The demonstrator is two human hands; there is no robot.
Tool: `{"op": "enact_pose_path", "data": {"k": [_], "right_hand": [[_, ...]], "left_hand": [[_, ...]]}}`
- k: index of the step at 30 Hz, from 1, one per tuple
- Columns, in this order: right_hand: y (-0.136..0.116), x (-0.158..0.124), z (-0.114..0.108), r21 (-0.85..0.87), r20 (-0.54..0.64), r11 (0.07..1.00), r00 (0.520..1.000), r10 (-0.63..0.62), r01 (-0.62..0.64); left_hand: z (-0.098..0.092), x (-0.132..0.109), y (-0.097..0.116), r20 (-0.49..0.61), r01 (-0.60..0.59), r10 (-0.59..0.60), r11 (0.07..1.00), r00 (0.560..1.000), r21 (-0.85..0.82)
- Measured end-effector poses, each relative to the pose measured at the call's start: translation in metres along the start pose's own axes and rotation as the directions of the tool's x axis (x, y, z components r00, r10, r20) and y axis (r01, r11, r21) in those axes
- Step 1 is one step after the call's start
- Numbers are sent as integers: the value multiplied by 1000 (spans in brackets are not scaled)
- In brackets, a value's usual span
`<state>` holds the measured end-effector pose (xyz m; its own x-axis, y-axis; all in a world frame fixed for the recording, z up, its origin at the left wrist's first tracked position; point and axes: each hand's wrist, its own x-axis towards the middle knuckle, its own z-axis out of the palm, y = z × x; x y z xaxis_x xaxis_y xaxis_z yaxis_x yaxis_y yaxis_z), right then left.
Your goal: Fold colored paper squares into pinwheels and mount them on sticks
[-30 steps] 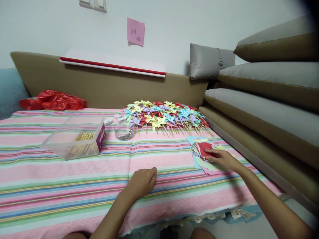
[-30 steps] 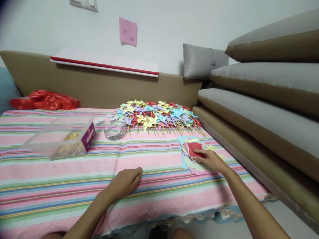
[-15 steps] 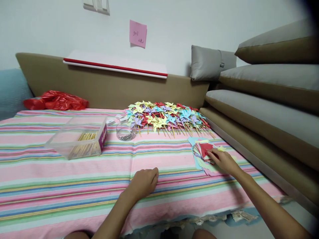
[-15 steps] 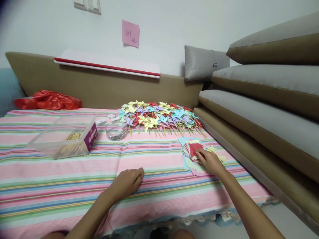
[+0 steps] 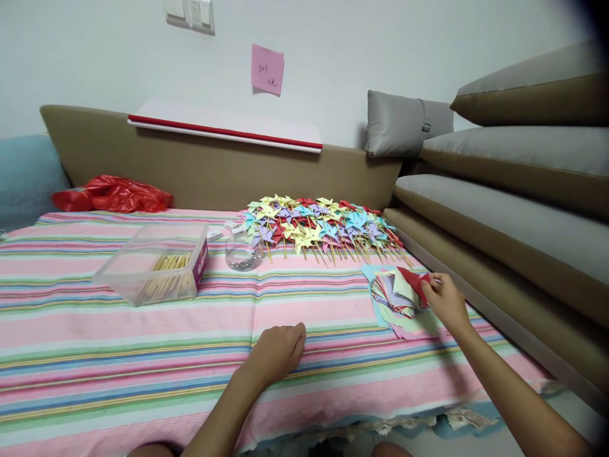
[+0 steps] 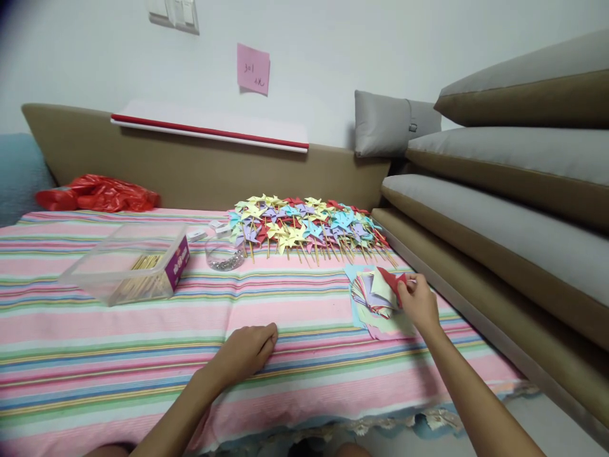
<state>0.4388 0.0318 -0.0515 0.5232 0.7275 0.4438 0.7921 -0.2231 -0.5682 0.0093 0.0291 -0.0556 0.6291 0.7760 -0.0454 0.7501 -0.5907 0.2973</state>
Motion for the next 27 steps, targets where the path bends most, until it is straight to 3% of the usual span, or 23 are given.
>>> {"op": "enact_pose_path", "data": {"k": [10, 17, 20, 24, 27], "right_hand": [[-1, -7, -5, 62, 59, 993, 993, -103, 99], [-8, 1, -16, 75, -190, 997, 982, -18, 33], [-15, 3, -25, 125, -237, 992, 972, -2, 33], [-39, -9, -28, 279, -284, 959, 959, 22, 60], [-84, -34, -14, 450, -200, 890, 980, 22, 72]], "left_hand": [[-1, -1, 1, 7, 3, -3, 1000, 1000, 11], [-3, -2, 2, 7, 13, -13, 1000, 1000, -16], [-2, -1, 2, 6, 16, -16, 999, 1000, -51], [-4, -1, 2, -14, 20, -23, 990, 1000, -143], [-11, -2, 3, -69, 23, -41, 970, 997, -241]]}}
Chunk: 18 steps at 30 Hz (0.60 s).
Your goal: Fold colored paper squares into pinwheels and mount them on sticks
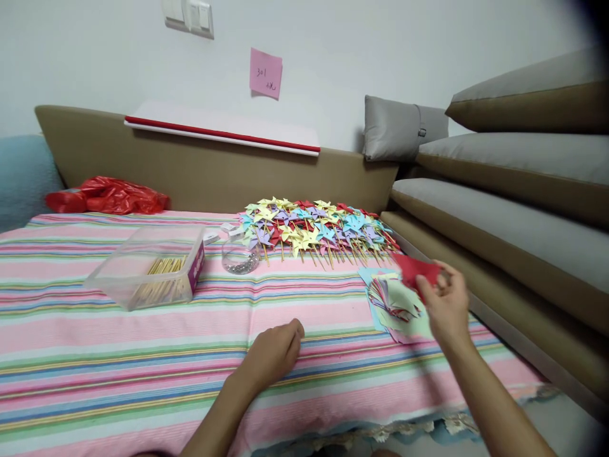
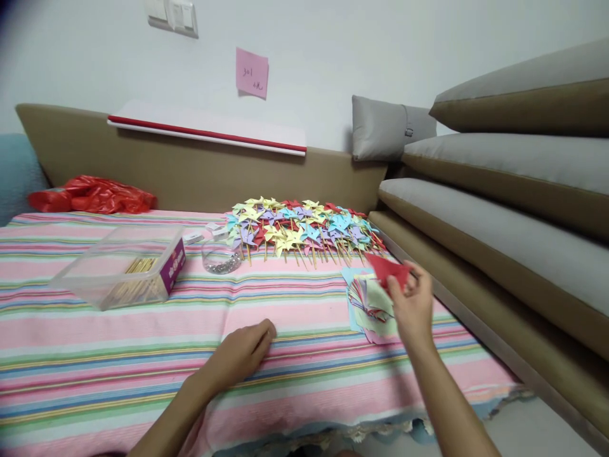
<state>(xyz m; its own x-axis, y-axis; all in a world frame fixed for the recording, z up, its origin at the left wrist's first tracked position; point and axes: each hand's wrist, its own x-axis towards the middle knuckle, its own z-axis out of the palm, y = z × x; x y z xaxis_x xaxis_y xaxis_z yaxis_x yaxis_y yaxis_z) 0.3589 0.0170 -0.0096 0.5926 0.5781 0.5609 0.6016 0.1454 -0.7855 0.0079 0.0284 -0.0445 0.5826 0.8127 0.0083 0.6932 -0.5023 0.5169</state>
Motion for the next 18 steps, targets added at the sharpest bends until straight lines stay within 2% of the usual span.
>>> {"op": "enact_pose_path", "data": {"k": [1, 2, 4, 6, 8, 10, 12, 15, 18], "right_hand": [[-15, -12, 14, 92, 80, 995, 996, 31, -38], [-31, -24, 30, 309, 187, 934, 974, 127, -181], [-65, -47, 64, 577, 382, 703, 898, 218, -416], [-96, -67, 95, 630, 551, 522, 805, 221, -574], [-120, -82, 121, 600, 677, 430, 715, 177, -675], [-135, -95, 138, 568, 745, 385, 653, 134, -727], [-143, -104, 147, 536, 784, 367, 610, 118, -760], [-146, -113, 151, 483, 816, 395, 566, 121, -781], [-146, -117, 151, 464, 815, 451, 567, 120, -763]], "left_hand": [[-3, 0, 0, -38, 4, -7, 997, 999, -80], [-6, 0, 0, -84, 4, -21, 980, 996, -199], [-13, 1, -2, -181, -15, -88, 865, 980, -502], [-19, 2, -6, -241, -56, -195, 657, 951, -752], [-27, 2, -10, -278, -100, -301, 495, 912, -863], [-34, 0, -13, -321, -165, -381, 389, 867, -906], [-41, -4, -14, -351, -226, -412, 322, 840, -919], [-48, -10, -14, -321, -227, -417, 260, 850, -939], [-50, -14, -15, -283, -184, -424, 261, 860, -948]]}}
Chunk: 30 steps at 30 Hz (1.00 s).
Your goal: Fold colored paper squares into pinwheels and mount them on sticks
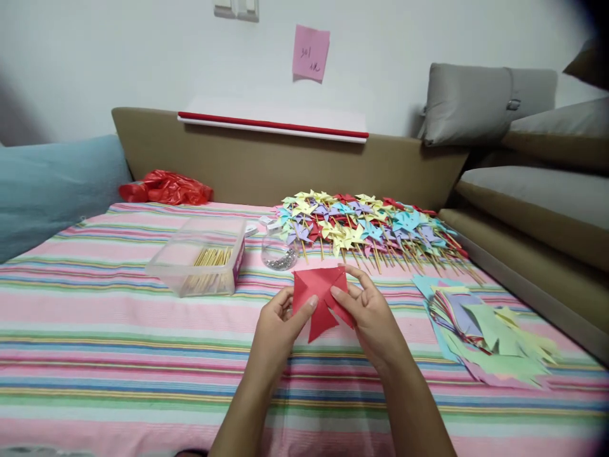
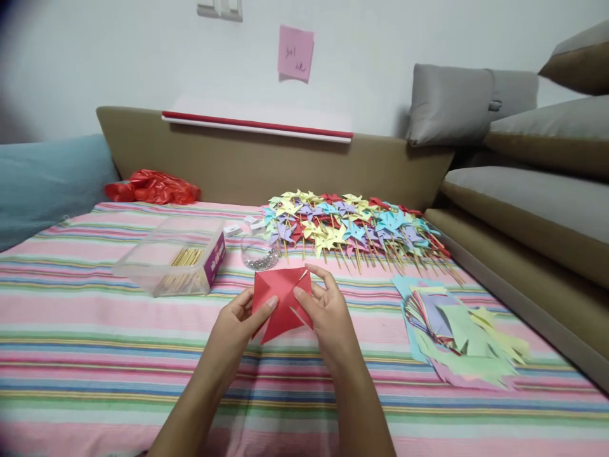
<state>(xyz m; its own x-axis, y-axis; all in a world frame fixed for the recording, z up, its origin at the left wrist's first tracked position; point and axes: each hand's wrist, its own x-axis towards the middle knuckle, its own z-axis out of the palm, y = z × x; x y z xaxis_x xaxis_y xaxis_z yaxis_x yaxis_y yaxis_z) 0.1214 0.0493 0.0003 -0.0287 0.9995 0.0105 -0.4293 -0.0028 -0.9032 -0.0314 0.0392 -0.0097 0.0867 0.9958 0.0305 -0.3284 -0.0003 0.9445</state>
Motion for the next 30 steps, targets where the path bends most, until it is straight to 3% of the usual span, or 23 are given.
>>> {"op": "enact_pose_path", "data": {"k": [6, 11, 15, 19, 23, 26, 28, 30], "right_hand": [[-2, -4, -1, -116, 5, 993, 999, -34, 34], [-2, -9, -11, -147, -23, 987, 997, -68, 64], [2, -9, -19, -171, -32, 985, 999, -22, 16], [10, -7, -23, -173, -51, 984, 997, -57, 48], [15, -4, -24, -301, -67, 946, 987, -146, 119], [14, -7, -25, -472, 16, 834, 949, -316, 285], [13, -11, -25, -614, 175, 657, 887, -428, 438], [13, -15, -24, -698, 333, 487, 840, -428, 525]], "left_hand": [[7, -1, -8, -66, -16, 17, 1000, 998, 21], [15, -1, -13, -126, -40, 23, 990, 992, -134], [16, -1, -13, -201, -90, 57, 984, 978, -156], [14, -2, -13, -178, -84, 55, 984, 982, -159], [14, -2, -16, -156, -62, 42, 990, 987, -125], [14, -1, -18, -190, -88, 60, 986, 980, -143], [14, -1, -19, -209, -111, 74, 979, 975, -173], [14, 0, -20, -226, -133, 88, 972, 970, -195]]}}
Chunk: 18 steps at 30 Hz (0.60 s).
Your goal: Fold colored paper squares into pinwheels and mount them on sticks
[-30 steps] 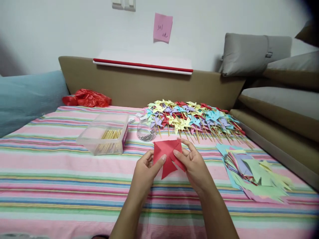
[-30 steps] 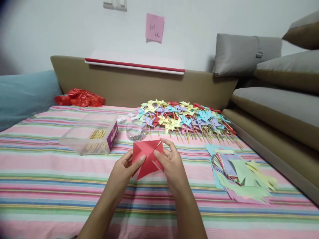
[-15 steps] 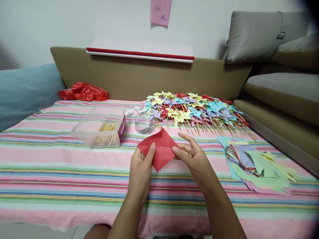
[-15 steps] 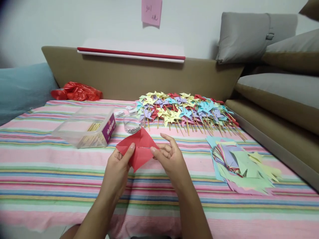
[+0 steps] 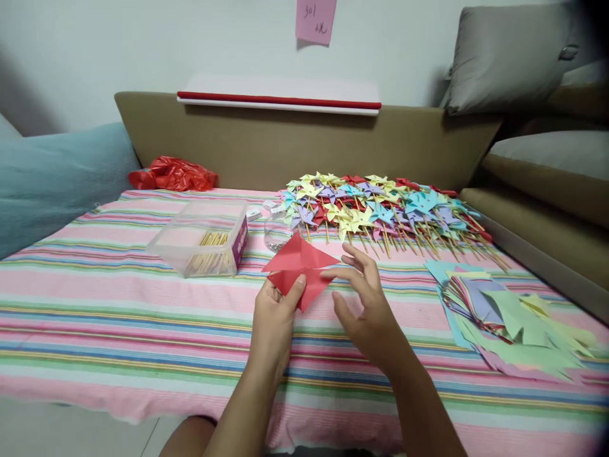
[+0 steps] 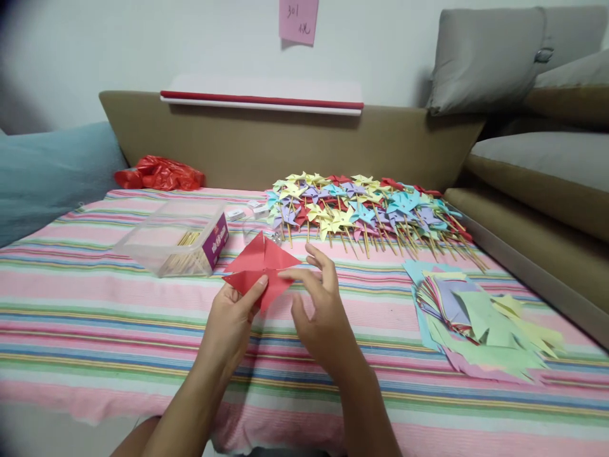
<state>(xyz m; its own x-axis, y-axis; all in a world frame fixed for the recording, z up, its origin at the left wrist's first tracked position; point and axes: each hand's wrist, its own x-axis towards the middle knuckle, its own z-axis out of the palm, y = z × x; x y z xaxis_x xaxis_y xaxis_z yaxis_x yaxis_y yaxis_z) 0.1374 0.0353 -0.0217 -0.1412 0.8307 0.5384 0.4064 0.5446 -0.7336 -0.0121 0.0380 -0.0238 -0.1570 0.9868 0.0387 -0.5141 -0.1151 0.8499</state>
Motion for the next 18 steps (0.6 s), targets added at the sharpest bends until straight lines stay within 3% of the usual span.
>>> {"op": "enact_pose_path", "data": {"k": [4, 11, 18], "right_hand": [[-3, -2, 6, -72, 62, 997, 998, -29, 33], [-7, 4, 12, 51, -117, 997, 991, 61, -55], [-10, 6, 17, 158, -248, 968, 941, 229, -194]], "left_hand": [[0, 0, -1, -1, -1, 1, 1000, 1000, -14], [0, -3, -1, 34, 34, -34, 999, 999, 6], [0, -6, -3, 123, 36, -50, 993, 991, 115]]}}
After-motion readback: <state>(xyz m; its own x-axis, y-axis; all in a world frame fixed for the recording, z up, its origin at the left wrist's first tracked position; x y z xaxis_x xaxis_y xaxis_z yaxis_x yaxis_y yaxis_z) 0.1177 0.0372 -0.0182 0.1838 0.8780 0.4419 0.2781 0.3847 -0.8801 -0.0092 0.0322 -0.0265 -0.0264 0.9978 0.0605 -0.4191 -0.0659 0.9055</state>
